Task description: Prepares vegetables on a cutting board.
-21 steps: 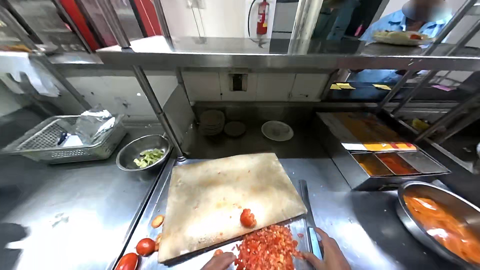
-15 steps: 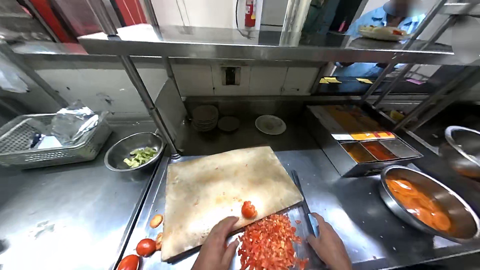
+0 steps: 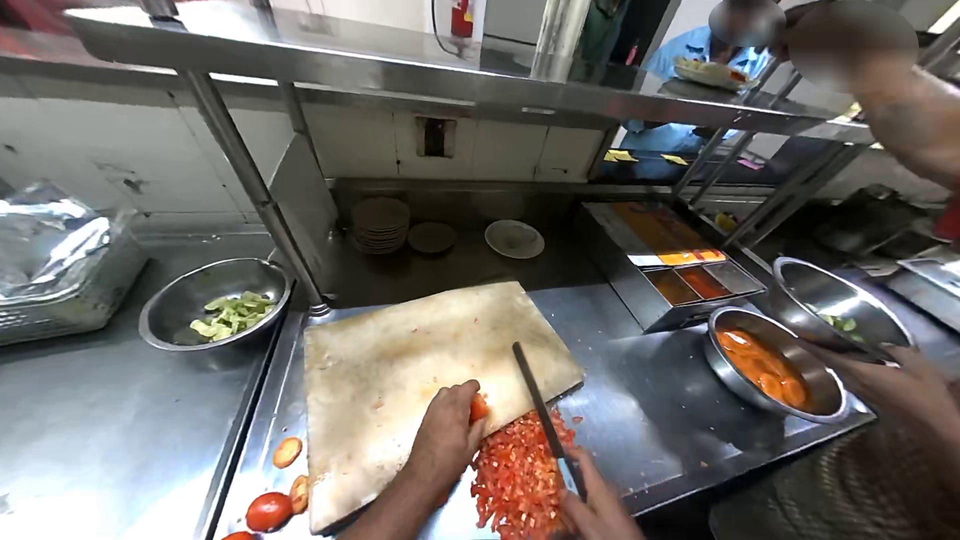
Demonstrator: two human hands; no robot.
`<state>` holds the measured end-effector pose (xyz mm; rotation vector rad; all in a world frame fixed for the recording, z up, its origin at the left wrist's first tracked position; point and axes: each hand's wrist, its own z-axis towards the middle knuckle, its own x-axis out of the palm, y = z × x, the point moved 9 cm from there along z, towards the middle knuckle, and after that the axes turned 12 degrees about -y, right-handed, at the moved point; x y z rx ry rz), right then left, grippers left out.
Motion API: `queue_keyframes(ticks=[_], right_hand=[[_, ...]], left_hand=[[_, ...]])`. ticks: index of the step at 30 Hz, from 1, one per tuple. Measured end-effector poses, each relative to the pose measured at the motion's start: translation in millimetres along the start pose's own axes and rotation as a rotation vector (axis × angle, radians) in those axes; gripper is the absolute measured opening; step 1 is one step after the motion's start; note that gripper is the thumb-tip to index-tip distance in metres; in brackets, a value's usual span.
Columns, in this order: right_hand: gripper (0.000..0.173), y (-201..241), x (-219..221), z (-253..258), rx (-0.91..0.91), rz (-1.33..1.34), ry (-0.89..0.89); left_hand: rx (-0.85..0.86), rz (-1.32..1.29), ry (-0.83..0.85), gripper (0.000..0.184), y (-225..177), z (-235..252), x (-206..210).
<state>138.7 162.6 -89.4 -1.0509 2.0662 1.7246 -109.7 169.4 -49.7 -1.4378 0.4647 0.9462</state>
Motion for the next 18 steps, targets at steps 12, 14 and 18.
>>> queue_keyframes(ticks=[12,14,18], right_hand=[[0.050,44.4,60.7,3.2,-0.062,-0.329,0.314],[0.050,43.8,62.0,2.1,-0.026,-0.371,0.322],[0.049,43.7,64.8,2.9,0.034,-0.442,0.307]], left_hand=[[0.280,-0.155,-0.275,0.028,20.9,-21.6,-10.4],[0.281,-0.145,-0.288,0.027,20.7,-20.7,-8.9],[0.272,-0.119,-0.289,0.025,21.3,-18.5,-7.0]])
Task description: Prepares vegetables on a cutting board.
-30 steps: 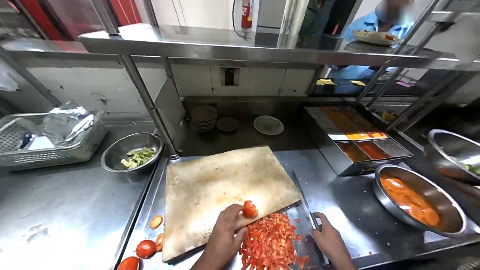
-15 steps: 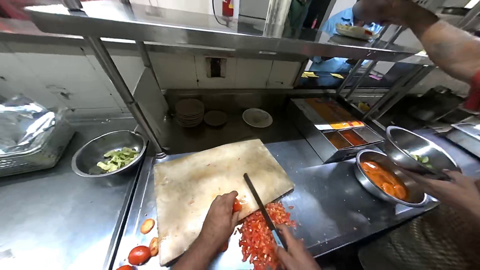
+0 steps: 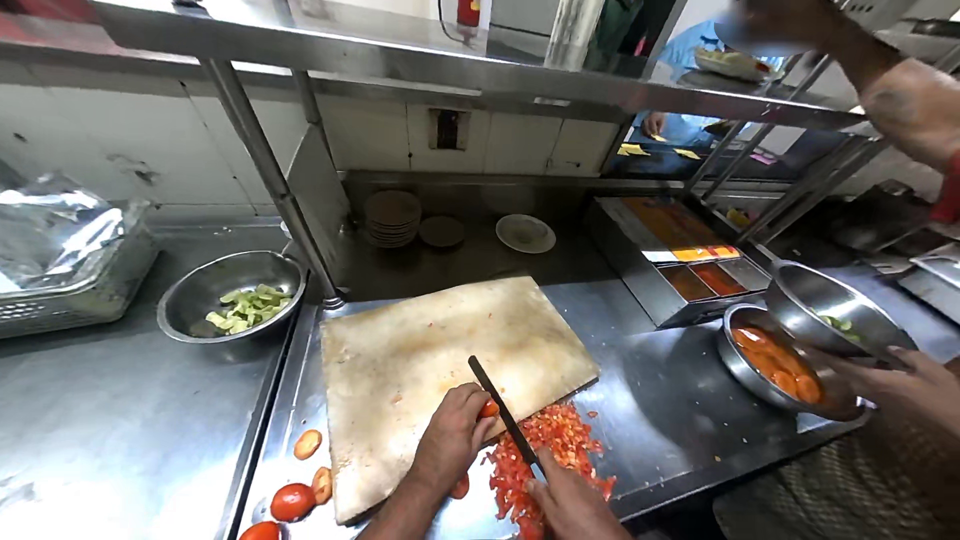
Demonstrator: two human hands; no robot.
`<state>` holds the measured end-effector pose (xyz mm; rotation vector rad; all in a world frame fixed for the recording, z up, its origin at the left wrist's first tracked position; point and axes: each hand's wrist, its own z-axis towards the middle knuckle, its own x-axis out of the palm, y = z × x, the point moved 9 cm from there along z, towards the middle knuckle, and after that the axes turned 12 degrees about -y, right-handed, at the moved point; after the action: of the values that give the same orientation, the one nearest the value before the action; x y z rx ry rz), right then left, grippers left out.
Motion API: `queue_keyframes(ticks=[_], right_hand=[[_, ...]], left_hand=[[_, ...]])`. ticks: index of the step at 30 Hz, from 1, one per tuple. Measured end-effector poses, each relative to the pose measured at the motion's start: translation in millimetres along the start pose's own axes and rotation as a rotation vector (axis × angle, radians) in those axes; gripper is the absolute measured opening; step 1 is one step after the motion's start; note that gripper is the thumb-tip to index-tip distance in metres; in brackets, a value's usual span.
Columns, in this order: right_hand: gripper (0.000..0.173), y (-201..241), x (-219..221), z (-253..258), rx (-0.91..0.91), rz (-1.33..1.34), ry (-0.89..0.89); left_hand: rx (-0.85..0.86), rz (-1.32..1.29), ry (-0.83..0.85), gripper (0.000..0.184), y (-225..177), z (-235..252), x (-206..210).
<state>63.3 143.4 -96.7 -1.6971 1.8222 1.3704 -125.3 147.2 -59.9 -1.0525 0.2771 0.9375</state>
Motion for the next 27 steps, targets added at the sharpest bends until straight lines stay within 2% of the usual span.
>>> queue_keyframes(ticks=[5,8,14,17,21,27], right_hand=[[0.049,-0.4,1.2,2.6,0.040,0.004,-0.017],[0.047,0.1,-1.1,4.7,0.063,0.046,-0.029],[0.048,0.4,1.0,5.7,0.059,0.057,-0.013],[0.050,1.4,-1.7,6.9,0.006,0.056,0.003],[0.051,-2.5,-3.7,12.8,-0.072,0.083,0.041],[0.046,-1.0,-24.2,9.9,-0.160,0.003,0.007]], left_hand=[[-0.039,0.003,0.024,0.031,0.3,-2.3,-0.7],[-0.007,-0.024,-0.079,0.037,-1.1,-0.8,-8.0],[0.044,0.029,-0.103,0.020,-6.0,-2.5,-9.0],[0.125,0.086,-0.146,0.015,-13.0,-5.0,-8.5],[0.176,0.120,-0.159,0.020,-15.5,-6.8,-6.5],[0.159,0.180,-0.115,0.022,-12.5,-4.7,-3.1]])
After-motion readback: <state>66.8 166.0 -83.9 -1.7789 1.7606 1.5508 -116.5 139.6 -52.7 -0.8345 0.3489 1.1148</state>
